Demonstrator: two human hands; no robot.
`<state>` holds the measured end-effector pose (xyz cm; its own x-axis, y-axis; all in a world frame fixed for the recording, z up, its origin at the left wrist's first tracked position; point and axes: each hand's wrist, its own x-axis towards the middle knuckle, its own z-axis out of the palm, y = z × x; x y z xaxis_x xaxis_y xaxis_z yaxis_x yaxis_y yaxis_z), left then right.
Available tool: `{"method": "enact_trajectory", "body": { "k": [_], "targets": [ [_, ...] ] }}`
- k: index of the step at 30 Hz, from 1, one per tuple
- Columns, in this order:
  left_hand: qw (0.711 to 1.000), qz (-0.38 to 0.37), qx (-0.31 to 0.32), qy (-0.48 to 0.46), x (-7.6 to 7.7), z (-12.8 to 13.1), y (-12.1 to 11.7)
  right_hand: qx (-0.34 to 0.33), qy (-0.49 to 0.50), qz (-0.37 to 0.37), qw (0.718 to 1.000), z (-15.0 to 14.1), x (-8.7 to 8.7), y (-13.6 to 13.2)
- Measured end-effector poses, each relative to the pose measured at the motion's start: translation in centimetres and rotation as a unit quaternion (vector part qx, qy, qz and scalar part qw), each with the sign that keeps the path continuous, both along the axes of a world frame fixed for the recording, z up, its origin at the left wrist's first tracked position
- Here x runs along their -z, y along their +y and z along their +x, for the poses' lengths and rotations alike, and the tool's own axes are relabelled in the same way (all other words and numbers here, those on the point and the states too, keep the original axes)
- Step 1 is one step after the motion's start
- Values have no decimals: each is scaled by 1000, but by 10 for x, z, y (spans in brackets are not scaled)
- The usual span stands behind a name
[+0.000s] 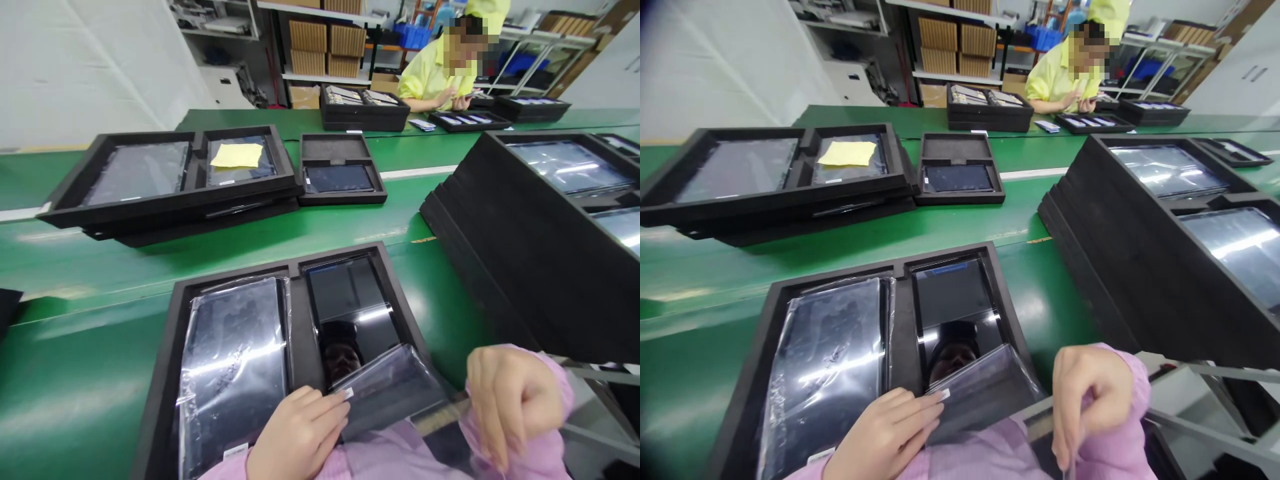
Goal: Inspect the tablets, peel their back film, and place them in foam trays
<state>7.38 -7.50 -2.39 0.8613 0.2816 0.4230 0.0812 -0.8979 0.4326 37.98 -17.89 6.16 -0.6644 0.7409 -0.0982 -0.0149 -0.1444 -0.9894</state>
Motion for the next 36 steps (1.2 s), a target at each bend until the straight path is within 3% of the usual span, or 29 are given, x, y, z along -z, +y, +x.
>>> {"method": "enact_trajectory", "body": {
  "k": [1, 3, 6, 9, 16, 20, 24, 28, 32, 34, 36],
  "targets": [
    [1000, -8, -1, -2, -1, 0, 1, 36, 14, -2, 999, -1, 5, 3],
    [1000, -24, 0, -5, -1, 0, 2, 177, 51, 6, 983, -6, 15, 11],
    [999, -44, 4, -1, -1, -1, 4, 418, 75, 14, 905, -19, 23, 34],
    [999, -49, 5, 10, 0, -1, 5, 523, 69, -16, 849, -34, 20, 65],
    [999, -36, 27, 16, -1, -1, 10, 480, 168, -39, 860, -68, 15, 124],
    [998, -31, 35, 33, -3, -1, 13, 476, 122, -61, 869, -75, 22, 141],
    [999, -36, 14, 34, -3, -2, 13, 499, 40, -73, 863, -60, 31, 146],
    [996, -43, -63, 36, 2, -6, 13, 554, -23, -27, 832, -36, 33, 131],
    [973, 49, -214, 71, 10, -6, 12, 615, -109, 95, 775, -33, 32, 90],
    [951, 110, -272, 101, 14, -3, 7, 566, -224, 211, 765, -46, 38, 64],
    [942, 129, -286, 117, 18, 2, 0, 456, -354, 265, 772, -66, 53, 41]
  ]
}}
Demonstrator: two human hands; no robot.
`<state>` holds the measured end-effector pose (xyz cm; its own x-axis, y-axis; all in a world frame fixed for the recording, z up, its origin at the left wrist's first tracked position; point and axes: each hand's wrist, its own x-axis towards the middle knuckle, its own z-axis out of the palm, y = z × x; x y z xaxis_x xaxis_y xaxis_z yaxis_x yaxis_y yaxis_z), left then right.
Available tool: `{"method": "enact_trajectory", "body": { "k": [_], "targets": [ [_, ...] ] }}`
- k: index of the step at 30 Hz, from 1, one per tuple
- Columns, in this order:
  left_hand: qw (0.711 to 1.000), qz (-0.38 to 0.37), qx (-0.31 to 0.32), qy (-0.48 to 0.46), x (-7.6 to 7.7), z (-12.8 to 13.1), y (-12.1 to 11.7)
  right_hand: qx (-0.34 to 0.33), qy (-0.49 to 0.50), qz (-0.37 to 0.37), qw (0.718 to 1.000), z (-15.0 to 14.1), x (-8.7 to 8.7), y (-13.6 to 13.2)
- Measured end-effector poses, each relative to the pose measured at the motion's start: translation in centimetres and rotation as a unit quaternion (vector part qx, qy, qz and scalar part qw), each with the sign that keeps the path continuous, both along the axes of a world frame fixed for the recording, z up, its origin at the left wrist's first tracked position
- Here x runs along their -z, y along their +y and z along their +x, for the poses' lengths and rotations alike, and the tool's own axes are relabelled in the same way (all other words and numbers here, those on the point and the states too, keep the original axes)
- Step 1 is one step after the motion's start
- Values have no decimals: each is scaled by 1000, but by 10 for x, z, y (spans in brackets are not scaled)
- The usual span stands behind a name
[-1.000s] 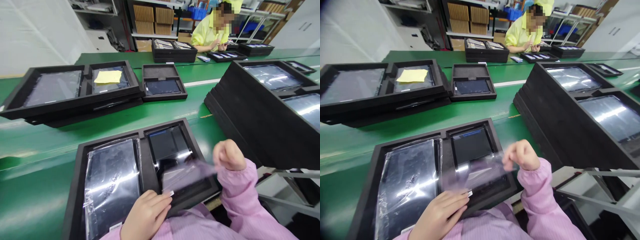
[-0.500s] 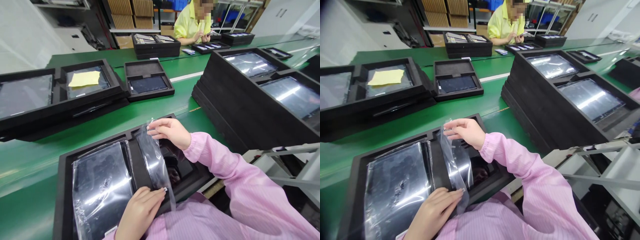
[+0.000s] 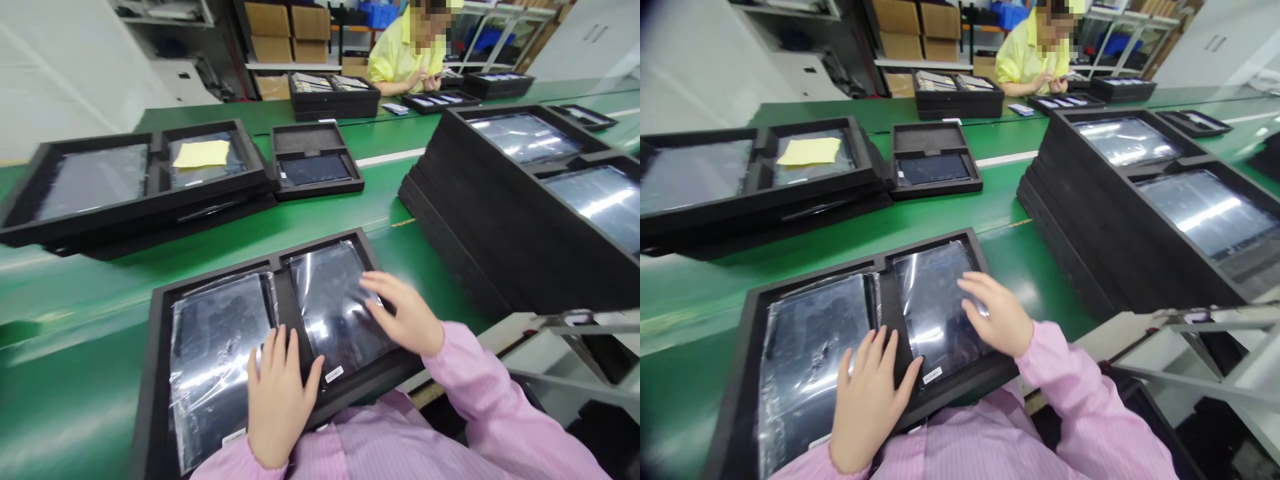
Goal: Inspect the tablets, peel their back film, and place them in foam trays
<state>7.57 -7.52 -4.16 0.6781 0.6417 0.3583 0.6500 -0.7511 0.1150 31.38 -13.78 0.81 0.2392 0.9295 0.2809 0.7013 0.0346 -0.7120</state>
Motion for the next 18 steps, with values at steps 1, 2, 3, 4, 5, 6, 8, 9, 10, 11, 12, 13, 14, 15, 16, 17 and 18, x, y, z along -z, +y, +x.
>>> {"method": "enact_trajectory", "body": {
  "k": [1, 2, 3, 4, 5, 6, 8, 9, 10, 11, 12, 13, 14, 15, 16, 17, 18],
  "targets": [
    [1000, -16, 2, -1, 1, 3, -4, -13, -53, -36, 998, -10, 11, -10],
    [999, -47, 3, -8, 2, 6, -6, -21, -99, -59, 993, -20, 23, -17],
    [996, -91, -1, -19, 2, 10, -8, -23, -135, -69, 988, -27, 35, -23],
    [988, -150, -10, -33, 0, 13, -9, -15, -161, -79, 984, -34, 46, -27],
    [974, -219, -27, -49, -2, 17, -8, -6, -177, -81, 981, -38, 57, -29],
    [953, -291, -49, -69, -5, 20, -7, 1, -185, -81, 979, -40, 65, -30],
    [892, -420, -99, -130, -14, 26, -5, 12, -181, -82, 980, -41, 76, -28],
    [855, -472, -121, -177, -19, 30, -5, 13, -170, -85, 982, -39, 78, -27],
    [809, -522, -135, -234, -24, 34, -5, 13, -154, -89, 984, -37, 78, -26],
    [751, -572, -142, -297, -28, 38, -7, 11, -135, -95, 986, -34, 76, -25],
    [684, -619, -142, -358, -32, 43, -9, 10, -112, -104, 988, -30, 73, -24],
    [611, -664, -134, -409, -35, 49, -11, 13, -87, -114, 990, -26, 68, -24],
    [546, -697, -125, -447, -38, 54, -13, 17, -59, -128, 990, -22, 63, -23],
    [502, -715, -117, -472, -41, 58, -14, 23, -32, -142, 989, -18, 57, -23],
    [474, -723, -111, -490, -44, 61, -15, 32, -6, -155, 987, -13, 50, -22],
    [460, -724, -105, -504, -47, 63, -15, 45, 17, -164, 985, -9, 44, -20],
    [453, -721, -101, -515, -50, 63, -13, 67, 38, -170, 982, -5, 37, -19]
  ]
}}
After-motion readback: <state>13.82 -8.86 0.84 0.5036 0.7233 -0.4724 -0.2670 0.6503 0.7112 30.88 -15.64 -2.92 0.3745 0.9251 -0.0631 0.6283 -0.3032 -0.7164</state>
